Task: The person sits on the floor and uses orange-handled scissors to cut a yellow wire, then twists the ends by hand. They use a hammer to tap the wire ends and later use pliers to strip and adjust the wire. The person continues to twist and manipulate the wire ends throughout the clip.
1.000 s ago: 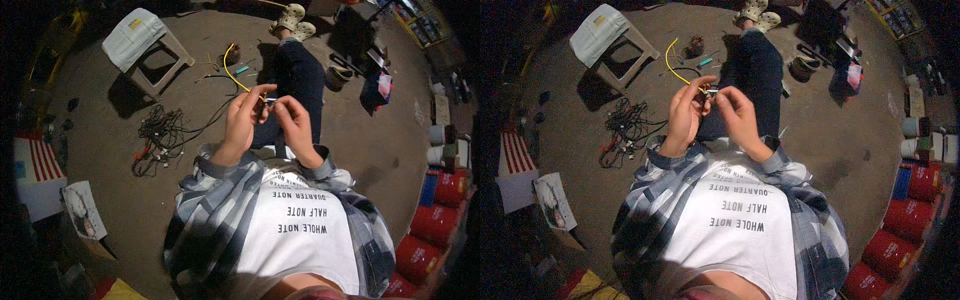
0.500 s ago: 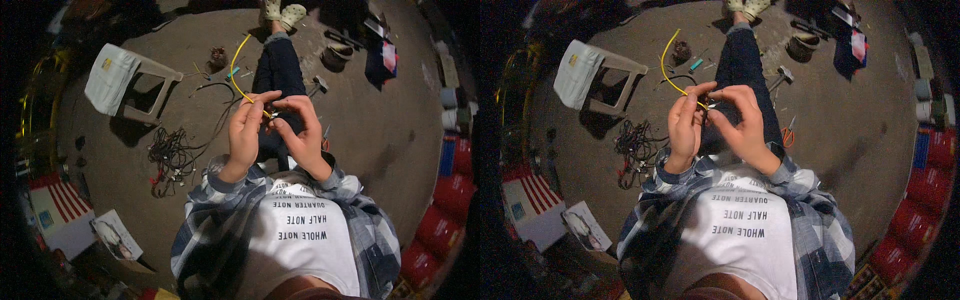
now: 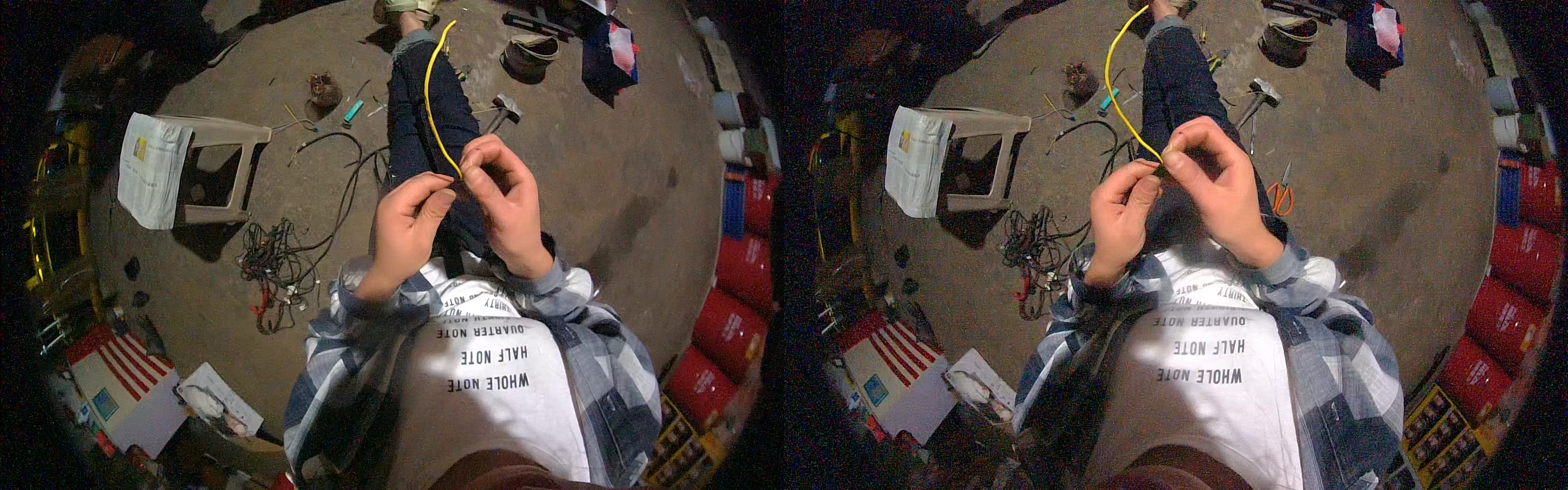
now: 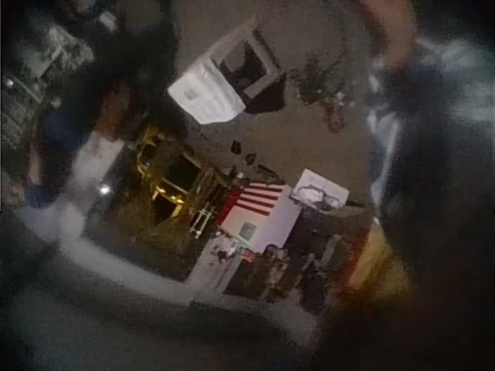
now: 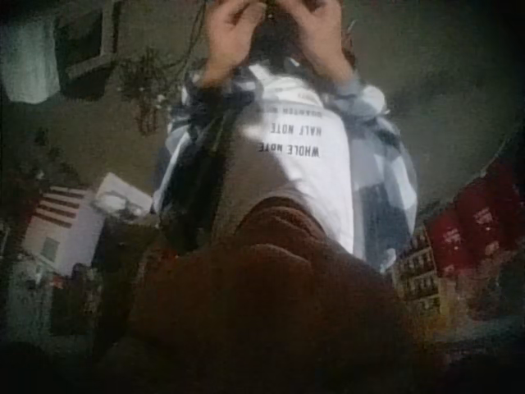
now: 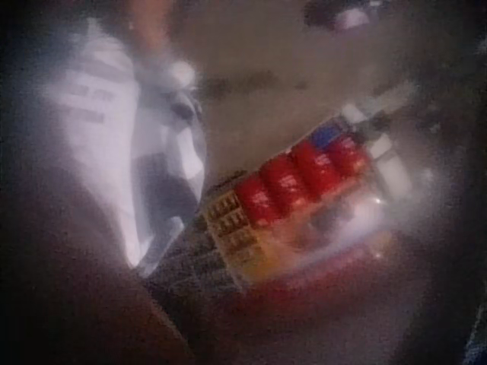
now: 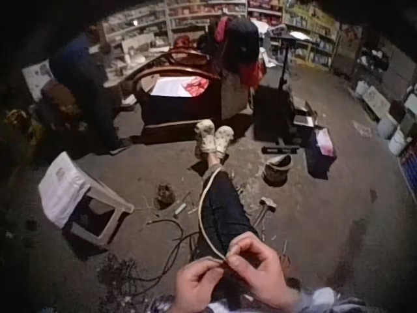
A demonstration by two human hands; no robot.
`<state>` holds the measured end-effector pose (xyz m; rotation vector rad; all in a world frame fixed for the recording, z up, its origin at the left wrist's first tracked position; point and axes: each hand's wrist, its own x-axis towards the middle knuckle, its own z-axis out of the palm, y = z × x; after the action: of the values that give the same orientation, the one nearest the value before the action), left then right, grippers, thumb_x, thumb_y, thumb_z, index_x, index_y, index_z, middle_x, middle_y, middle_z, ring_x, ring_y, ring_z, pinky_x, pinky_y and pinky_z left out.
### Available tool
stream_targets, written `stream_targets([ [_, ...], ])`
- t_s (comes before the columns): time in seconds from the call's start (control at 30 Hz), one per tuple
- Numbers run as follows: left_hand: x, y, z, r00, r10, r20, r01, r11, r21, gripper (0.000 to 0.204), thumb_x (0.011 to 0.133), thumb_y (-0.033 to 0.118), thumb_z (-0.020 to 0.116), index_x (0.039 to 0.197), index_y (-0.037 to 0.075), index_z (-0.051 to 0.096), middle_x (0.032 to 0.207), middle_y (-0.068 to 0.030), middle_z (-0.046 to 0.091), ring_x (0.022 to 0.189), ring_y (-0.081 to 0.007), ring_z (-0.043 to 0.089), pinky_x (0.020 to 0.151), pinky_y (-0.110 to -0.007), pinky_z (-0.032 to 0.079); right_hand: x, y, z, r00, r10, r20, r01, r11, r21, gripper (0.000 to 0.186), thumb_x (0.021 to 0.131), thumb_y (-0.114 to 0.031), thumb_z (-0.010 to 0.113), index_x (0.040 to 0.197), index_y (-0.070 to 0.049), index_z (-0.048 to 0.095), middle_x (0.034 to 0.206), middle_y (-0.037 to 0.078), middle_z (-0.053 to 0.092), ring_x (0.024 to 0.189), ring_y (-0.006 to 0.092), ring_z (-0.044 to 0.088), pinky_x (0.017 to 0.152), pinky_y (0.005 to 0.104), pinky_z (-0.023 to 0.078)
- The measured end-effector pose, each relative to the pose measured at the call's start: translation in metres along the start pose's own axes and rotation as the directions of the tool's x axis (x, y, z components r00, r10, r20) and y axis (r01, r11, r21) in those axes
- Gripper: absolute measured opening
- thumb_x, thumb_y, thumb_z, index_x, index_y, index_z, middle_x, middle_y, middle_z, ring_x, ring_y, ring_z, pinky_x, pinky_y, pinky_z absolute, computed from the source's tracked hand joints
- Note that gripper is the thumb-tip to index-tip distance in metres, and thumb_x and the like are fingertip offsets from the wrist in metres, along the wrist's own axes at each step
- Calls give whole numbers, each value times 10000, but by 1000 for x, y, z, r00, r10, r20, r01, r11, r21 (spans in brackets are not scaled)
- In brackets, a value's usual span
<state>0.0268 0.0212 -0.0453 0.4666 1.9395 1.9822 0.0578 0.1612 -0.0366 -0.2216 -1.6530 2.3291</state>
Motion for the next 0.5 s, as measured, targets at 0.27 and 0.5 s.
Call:
stream_targets([
  [0.27, -21, -6, 1, 973, -116, 199, 178, 927, -330, 192, 912, 150, 550, 946, -37, 575, 805, -76, 605, 727, -156, 580, 644, -269, 452, 48, -43, -77, 919, -129, -372, 235, 938, 255, 118, 906, -158, 566, 923, -42, 573, 895, 38, 598, 829, 90, 547, 739, 225, 432],
  [0.5, 0, -14, -6, 990, -55, 130, 105, 901, -421, 259, 948, 234, 511, 1036, -8, 535, 833, -45, 600, 634, -25, 421, 572, -161, 344, 20, -22, -29, 994, 100, -35, -105, 963, -248, 215, 862, -101, 585, 1055, -6, 595, 1029, 53, 618, 965, 132, 569, 860, 263, 436],
])
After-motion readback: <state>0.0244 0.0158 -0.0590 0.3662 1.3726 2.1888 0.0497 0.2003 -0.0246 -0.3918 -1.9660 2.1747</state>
